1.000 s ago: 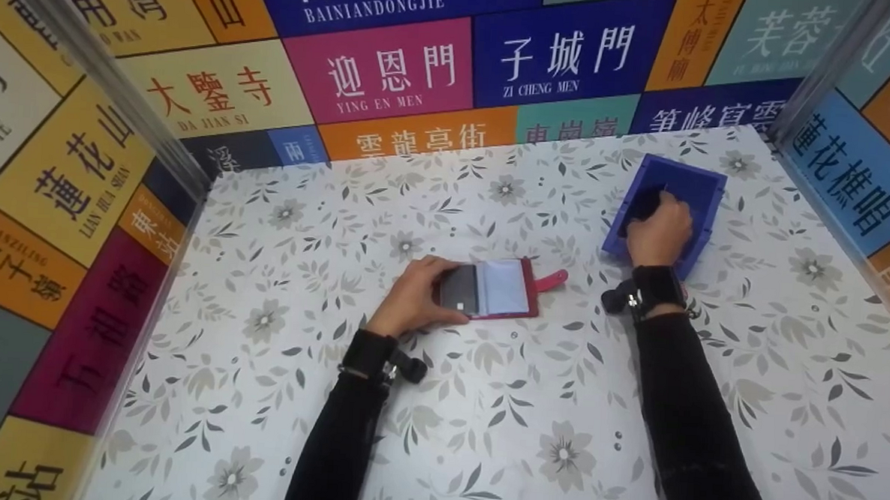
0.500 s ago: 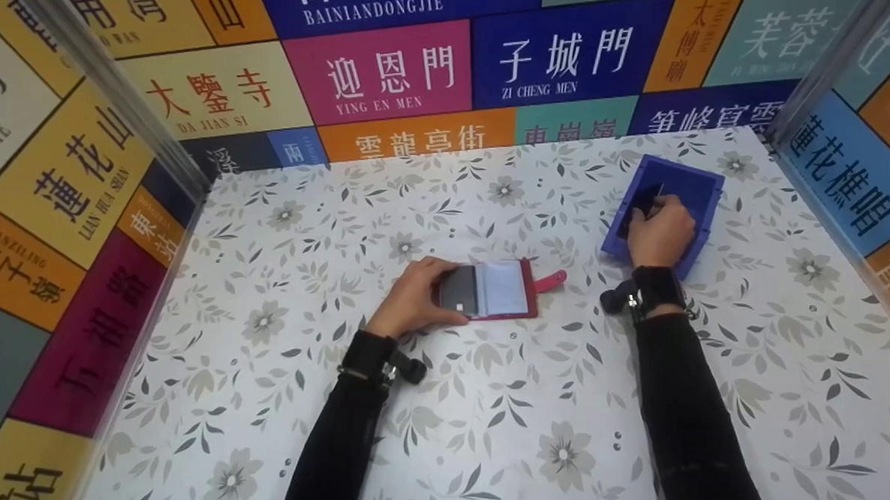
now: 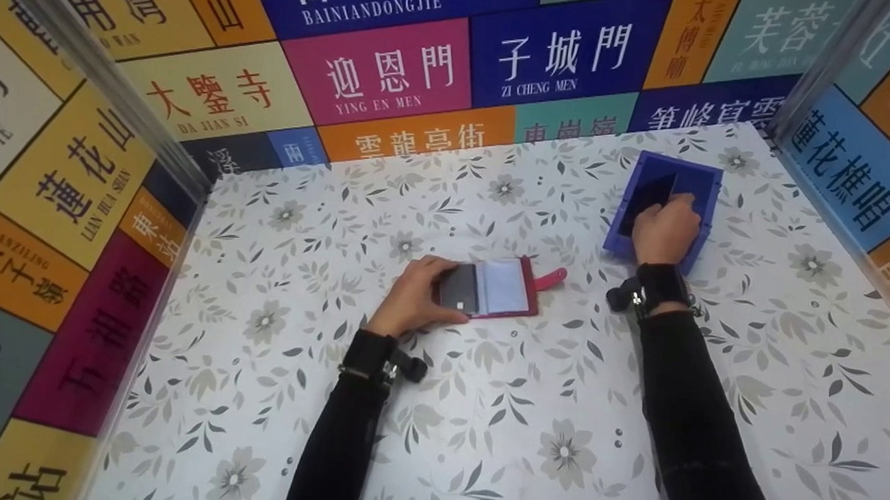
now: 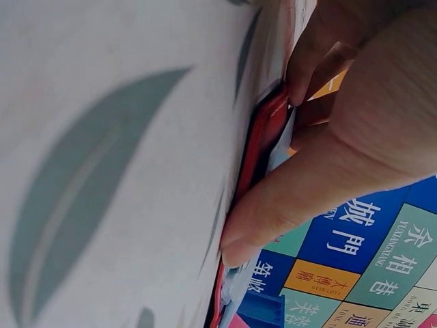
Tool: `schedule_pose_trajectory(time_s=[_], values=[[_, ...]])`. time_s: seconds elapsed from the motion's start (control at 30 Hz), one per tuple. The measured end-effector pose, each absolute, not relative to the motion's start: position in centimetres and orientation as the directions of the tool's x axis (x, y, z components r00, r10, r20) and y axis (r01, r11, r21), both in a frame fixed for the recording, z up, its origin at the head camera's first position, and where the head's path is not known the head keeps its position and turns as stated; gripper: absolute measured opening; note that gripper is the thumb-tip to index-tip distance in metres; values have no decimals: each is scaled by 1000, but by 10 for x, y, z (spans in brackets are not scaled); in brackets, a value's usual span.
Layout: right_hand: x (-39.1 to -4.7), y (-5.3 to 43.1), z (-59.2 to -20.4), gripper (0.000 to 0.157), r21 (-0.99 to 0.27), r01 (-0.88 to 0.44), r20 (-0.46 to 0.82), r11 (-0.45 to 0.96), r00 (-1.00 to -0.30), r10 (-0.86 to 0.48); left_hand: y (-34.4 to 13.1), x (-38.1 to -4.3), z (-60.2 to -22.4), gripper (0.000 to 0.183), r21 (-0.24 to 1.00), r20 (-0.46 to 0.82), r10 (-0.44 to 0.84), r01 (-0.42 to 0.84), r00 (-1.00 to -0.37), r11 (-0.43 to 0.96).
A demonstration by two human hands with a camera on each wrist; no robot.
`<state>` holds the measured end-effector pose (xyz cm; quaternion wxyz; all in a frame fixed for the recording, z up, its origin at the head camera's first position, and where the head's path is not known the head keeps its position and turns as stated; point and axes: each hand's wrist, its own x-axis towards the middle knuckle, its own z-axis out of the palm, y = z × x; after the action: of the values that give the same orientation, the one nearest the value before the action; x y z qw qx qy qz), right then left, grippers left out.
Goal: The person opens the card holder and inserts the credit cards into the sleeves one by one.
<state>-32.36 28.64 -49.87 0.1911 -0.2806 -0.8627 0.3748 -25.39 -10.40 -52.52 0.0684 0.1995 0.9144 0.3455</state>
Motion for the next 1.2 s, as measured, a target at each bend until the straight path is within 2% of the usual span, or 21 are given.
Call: schedule_pose_trajectory(time_s=[0.13, 0.33, 0.43, 0.63, 0.77, 0.87, 0.93, 1.0, 1.07, 1.2], values=[[-323, 285, -496, 34, -721, 347, 135, 600, -779, 612, -105, -254, -526, 93, 654, 25, 418, 331, -908, 680], [-320, 283, -494, 27, -653, 278, 302, 704, -758, 579, -105, -255, -525, 90, 648, 42, 433, 355, -900, 674], [-319, 283, -490, 26, -679, 256, 326, 689, -735, 594, -105, -254, -525, 90, 646, 43, 438, 359, -898, 673], [-318, 290, -487, 20, -829, 105, 329, 550, -703, 631, -105, -254, -524, 90, 649, 44, 436, 357, -899, 671], [-319, 295, -486, 5, -926, -33, 286, 375, -710, 643, -105, -253, -523, 90, 656, 44, 434, 353, -900, 667], [-320, 297, -484, 19, -974, -99, 211, 206, -735, 645, -105, -253, -523, 90, 656, 42, 430, 349, -902, 669], [-321, 299, -483, 30, -988, -93, 151, 123, -755, 639, -104, -252, -523, 90, 656, 41, 428, 348, -903, 670], [-321, 300, -482, 33, -995, -72, 102, 74, -770, 629, -104, -253, -523, 91, 655, 39, 426, 345, -904, 672], [-321, 301, -480, 27, -998, -56, 58, 23, -785, 617, -104, -253, -523, 91, 655, 41, 429, 348, -902, 670], [-320, 302, -477, 6, -994, -88, 30, -67, -798, 602, -104, -253, -523, 90, 649, 44, 437, 358, -898, 671]])
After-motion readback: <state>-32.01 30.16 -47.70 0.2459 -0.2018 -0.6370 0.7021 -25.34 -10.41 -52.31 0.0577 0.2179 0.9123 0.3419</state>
